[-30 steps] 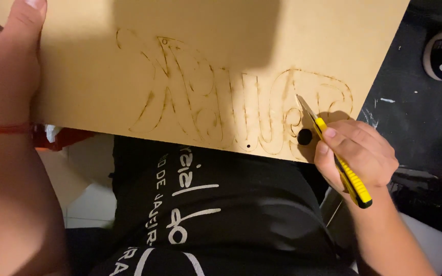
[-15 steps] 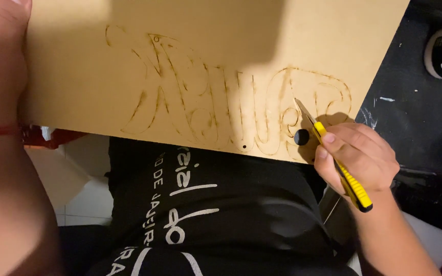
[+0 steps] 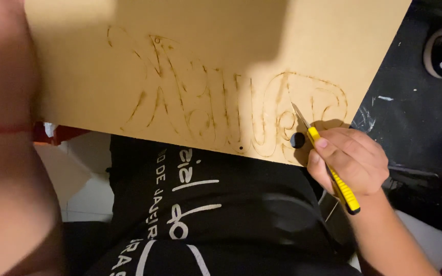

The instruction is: Using a utility knife to cut out laser-marked letters from a wooden board at a cutting station.

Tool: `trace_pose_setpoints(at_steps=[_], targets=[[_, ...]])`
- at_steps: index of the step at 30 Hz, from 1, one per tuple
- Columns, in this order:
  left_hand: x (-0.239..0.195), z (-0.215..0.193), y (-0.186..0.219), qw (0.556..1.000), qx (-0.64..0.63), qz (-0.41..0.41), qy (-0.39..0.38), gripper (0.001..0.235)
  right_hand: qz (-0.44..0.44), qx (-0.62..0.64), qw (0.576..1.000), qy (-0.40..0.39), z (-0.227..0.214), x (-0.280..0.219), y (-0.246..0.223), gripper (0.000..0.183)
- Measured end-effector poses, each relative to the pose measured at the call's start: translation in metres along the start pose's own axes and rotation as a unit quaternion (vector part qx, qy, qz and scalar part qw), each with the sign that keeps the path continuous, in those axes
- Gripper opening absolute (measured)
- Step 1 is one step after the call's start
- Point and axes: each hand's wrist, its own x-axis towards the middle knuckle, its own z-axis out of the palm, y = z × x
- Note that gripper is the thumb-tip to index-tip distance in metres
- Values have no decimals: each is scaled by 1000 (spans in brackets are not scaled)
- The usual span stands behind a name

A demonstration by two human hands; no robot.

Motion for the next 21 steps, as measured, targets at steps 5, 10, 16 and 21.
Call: trace_pose_setpoints(at_steps=[5,10,16,21], targets=[[12,-144,114,942,-24,269,201,62,-21,-15,1000,2,2,3,4,9],[24,-174,177,860,-411,301,9,101,-17,-4,1000,5,2,1,4,9],[25,-175,184,878,-393,273,-25,114,-17,-5,1000,6,-1,-4,4,10],[24,-176,184,865,-425,263,-41,106,-31,13,999,-11,-7,-6,2,11]])
